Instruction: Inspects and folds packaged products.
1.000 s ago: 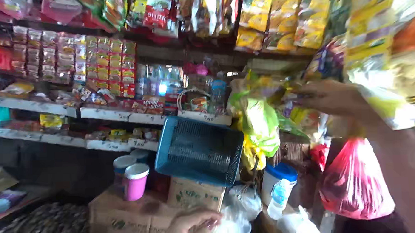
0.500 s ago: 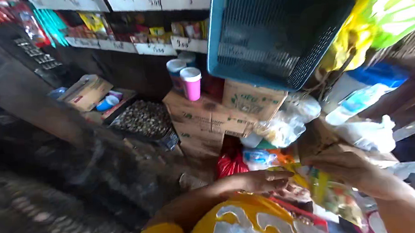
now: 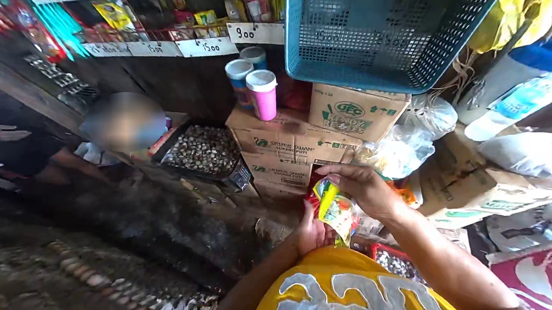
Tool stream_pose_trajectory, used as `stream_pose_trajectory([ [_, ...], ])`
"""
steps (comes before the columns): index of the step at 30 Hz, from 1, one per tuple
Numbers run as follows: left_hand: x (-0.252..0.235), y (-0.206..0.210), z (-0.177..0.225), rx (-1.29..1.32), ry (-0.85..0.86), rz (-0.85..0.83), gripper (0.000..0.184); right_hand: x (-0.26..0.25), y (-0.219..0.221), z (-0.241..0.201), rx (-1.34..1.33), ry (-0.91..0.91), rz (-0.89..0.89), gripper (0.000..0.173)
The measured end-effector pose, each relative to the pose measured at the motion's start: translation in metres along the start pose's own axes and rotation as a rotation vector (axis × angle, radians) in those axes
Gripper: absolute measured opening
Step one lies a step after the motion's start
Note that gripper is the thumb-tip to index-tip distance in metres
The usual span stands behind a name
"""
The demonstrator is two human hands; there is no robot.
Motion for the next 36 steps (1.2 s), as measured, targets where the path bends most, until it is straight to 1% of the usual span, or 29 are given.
stream_pose_trajectory([
  [2, 0.008, -0.002, 0.015, 0.118, 0.066, 0.172, 0.100, -0.001, 0.004, -0.014, -0.125, -0.055, -0.045, 0.025],
  [4, 0.018, 0.008, 0.030, 0.153, 0.059, 0.316, 0.088, 0.003, 0.003, -0.026, -0.174, -0.117, -0.113, 0.025],
  [5, 0.021, 0.016, 0.034, 0.153, 0.037, 0.372, 0.085, 0.006, 0.000, -0.031, -0.147, -0.161, -0.167, 0.025],
  [6, 0.022, 0.021, 0.036, 0.145, 0.014, 0.385, 0.085, 0.010, -0.002, -0.035, -0.083, -0.214, -0.238, 0.026],
  [8, 0.019, 0.029, 0.034, 0.168, -0.016, 0.337, 0.090, 0.017, 0.001, -0.045, 0.058, -0.306, -0.424, 0.027],
  [10, 0.014, 0.038, 0.035, 0.252, -0.014, 0.336, 0.091, 0.024, 0.010, -0.051, 0.123, -0.335, -0.599, 0.028],
  [11, 0.009, 0.042, 0.038, 0.316, 0.012, 0.364, 0.088, 0.027, 0.014, -0.054, 0.146, -0.338, -0.675, 0.027],
  [12, 0.006, 0.048, 0.043, 0.374, 0.056, 0.423, 0.077, 0.031, 0.017, -0.057, 0.172, -0.339, -0.736, 0.027],
  [14, 0.003, 0.059, 0.060, 0.485, 0.179, 0.524, 0.047, 0.039, 0.015, -0.060, 0.233, -0.338, -0.795, 0.029],
  [15, 0.002, 0.061, 0.069, 0.532, 0.244, 0.557, 0.038, 0.044, 0.009, -0.059, 0.268, -0.328, -0.783, 0.031],
  [16, 0.001, 0.059, 0.077, 0.570, 0.323, 0.564, 0.033, 0.049, 0.000, -0.058, 0.309, -0.313, -0.739, 0.034],
  [18, 0.008, 0.055, 0.098, 0.619, 0.517, 0.560, 0.031, 0.062, -0.023, -0.053, 0.451, -0.280, -0.585, 0.042],
  [20, 0.025, 0.061, 0.120, 0.642, 0.687, 0.575, 0.030, 0.083, -0.047, -0.051, 0.716, -0.237, -0.399, 0.050],
  [22, 0.040, 0.079, 0.136, 0.646, 0.836, 0.568, 0.030, 0.104, -0.061, -0.044, 1.021, -0.190, -0.204, 0.049],
  [23, 0.044, 0.090, 0.141, 0.623, 0.906, 0.522, 0.033, 0.112, -0.065, -0.035, 1.136, -0.205, -0.098, 0.046],
  [25, 0.044, 0.112, 0.147, 0.508, 1.015, 0.418, 0.040, 0.121, -0.068, -0.010, 1.255, -0.214, 0.050, 0.040],
  [27, 0.037, 0.132, 0.155, 0.342, 1.048, 0.375, 0.042, 0.124, -0.068, 0.013, 1.250, -0.212, 0.153, 0.041],
  [28, 0.033, 0.142, 0.160, 0.259, 1.039, 0.377, 0.040, 0.124, -0.066, 0.024, 1.202, -0.204, 0.172, 0.043],
  [29, 0.029, 0.151, 0.166, 0.177, 1.013, 0.398, 0.036, 0.124, -0.065, 0.033, 1.132, -0.190, 0.155, 0.047],
  [30, 0.026, 0.159, 0.175, 0.096, 0.984, 0.427, 0.033, 0.123, -0.065, 0.039, 1.029, -0.156, 0.095, 0.052],
  [32, 0.021, 0.171, 0.197, -0.082, 0.944, 0.431, 0.028, 0.118, -0.066, 0.044, 0.773, -0.065, -0.062, 0.066],
  [33, 0.021, 0.175, 0.208, -0.170, 0.945, 0.386, 0.028, 0.112, -0.066, 0.043, 0.661, -0.027, -0.118, 0.073],
  [34, 0.021, 0.179, 0.220, -0.232, 0.948, 0.302, 0.031, 0.103, -0.069, 0.042, 0.593, -0.021, -0.135, 0.078],
  [36, 0.024, 0.191, 0.241, -0.319, 0.948, 0.167, 0.030, 0.078, -0.078, 0.040, 0.542, -0.035, -0.099, 0.083],
])
Point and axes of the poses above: each hand's wrist, its own x-axis away from the middle knuckle, its own y-axis out of the palm, z = x × y, the point moved 5 cm from there along -x, towards the middle knuckle, and after that the axes turned 6 degrees about x, right-handed, at the moved point
